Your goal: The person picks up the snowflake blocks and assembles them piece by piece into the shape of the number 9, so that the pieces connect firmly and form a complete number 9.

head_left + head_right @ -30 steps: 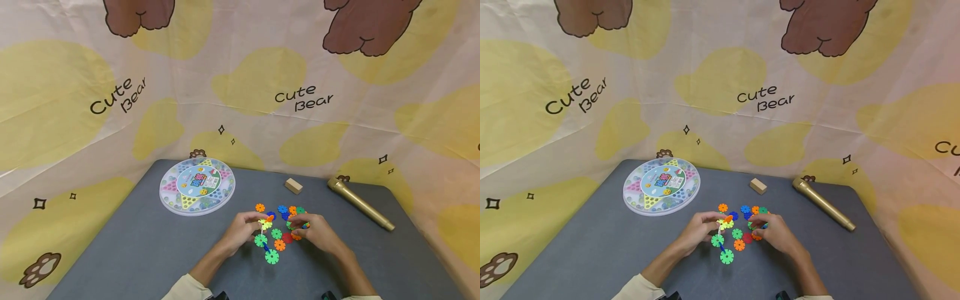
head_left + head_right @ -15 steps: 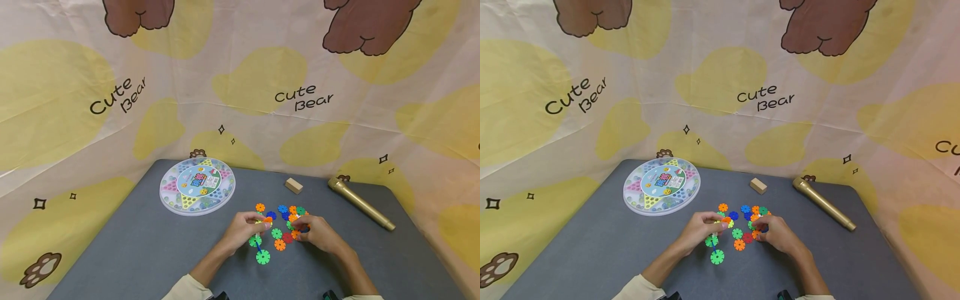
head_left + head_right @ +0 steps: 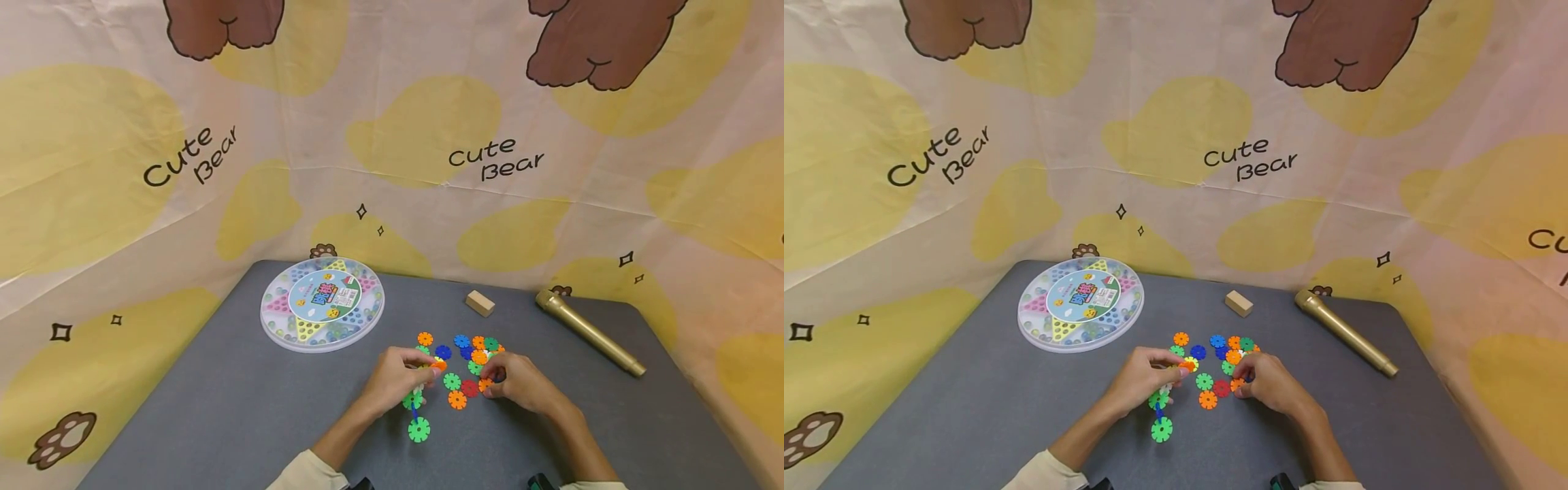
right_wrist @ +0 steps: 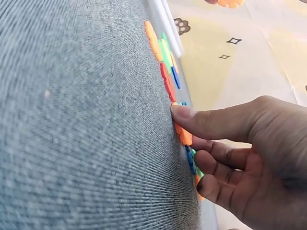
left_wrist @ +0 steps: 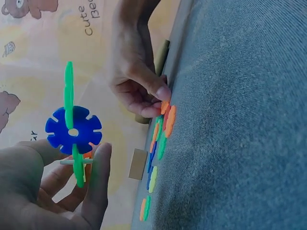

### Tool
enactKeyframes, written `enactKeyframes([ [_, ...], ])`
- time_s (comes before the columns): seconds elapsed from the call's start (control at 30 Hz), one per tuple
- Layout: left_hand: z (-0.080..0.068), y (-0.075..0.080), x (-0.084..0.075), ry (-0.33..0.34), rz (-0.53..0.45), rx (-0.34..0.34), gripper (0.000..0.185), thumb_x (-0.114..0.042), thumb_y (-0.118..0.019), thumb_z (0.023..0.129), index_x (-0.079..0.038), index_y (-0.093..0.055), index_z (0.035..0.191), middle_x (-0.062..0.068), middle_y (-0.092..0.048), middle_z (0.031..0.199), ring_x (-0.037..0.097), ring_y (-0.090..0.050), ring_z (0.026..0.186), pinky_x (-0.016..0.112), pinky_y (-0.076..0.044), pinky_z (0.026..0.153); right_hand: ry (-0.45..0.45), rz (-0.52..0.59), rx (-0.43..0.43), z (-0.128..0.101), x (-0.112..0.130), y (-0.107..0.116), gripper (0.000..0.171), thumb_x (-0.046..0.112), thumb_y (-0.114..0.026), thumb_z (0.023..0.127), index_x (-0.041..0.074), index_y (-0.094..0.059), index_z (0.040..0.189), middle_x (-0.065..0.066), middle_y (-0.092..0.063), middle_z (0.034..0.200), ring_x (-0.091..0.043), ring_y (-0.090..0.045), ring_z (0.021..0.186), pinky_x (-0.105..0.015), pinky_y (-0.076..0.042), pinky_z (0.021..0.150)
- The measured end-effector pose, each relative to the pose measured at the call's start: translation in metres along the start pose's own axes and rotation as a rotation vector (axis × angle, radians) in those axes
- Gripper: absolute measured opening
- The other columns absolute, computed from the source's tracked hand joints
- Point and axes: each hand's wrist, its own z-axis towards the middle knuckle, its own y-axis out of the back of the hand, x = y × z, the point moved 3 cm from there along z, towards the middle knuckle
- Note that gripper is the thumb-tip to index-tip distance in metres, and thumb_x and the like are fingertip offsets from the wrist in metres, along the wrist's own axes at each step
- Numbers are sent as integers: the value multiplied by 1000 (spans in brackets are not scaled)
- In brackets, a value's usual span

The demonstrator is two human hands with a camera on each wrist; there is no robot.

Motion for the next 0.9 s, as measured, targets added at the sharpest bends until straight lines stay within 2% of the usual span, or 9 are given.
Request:
enactKeyframes([
  [0.13, -1, 0, -1, -2, 5, 10, 18, -19, -79, 94, -6, -84, 106, 18, -80, 90, 43, -77, 84, 24, -59, 62, -2, 49, 16, -1, -1, 2, 18, 11, -90, 83, 11, -74, 91, 5, -62, 79, -10, -56, 73, -23, -48, 64],
  [0.3, -1, -1, -1, -19, 69, 19, 16, -21, -81, 92, -11, -85, 103, 7, -80, 84, 35, -77, 84, 23, -55, 65, 30, 115, 46, -4, 1, 6, 8, 9, -83, 90, 11, -76, 87, 5, -68, 75, -8, -59, 66, -23, -51, 59],
  [0.37, 0, -2, -1, -22, 79, 21, 16, -21, -81, 91, -11, -86, 103, 6, -80, 83, 33, -77, 83, 23, -55, 65, 32, 152, 53, -4, 2, 7, 9, 14, -82, 92, 12, -75, 88, 5, -68, 75, -10, -60, 64, -26, -53, 58],
  [0.6, 1, -1, 0, -33, 120, 18, 15, -24, -83, 92, -12, -87, 100, 0, -80, 88, 13, -70, 73, 24, -55, 65, 20, 303, 84, -2, 14, 7, 18, 25, -77, 99, 8, -75, 102, -6, -70, 78, -17, -62, 62, -34, -59, 59],
  [0.9, 1, -1, -1, -34, 98, 36, 13, -22, -84, 91, -12, -87, 99, 0, -80, 88, 13, -69, 72, 23, -54, 64, -7, 494, 97, -2, 30, 7, 27, 22, -72, 103, -1, -74, 115, -14, -71, 86, -19, -63, 67, -34, -61, 66],
])
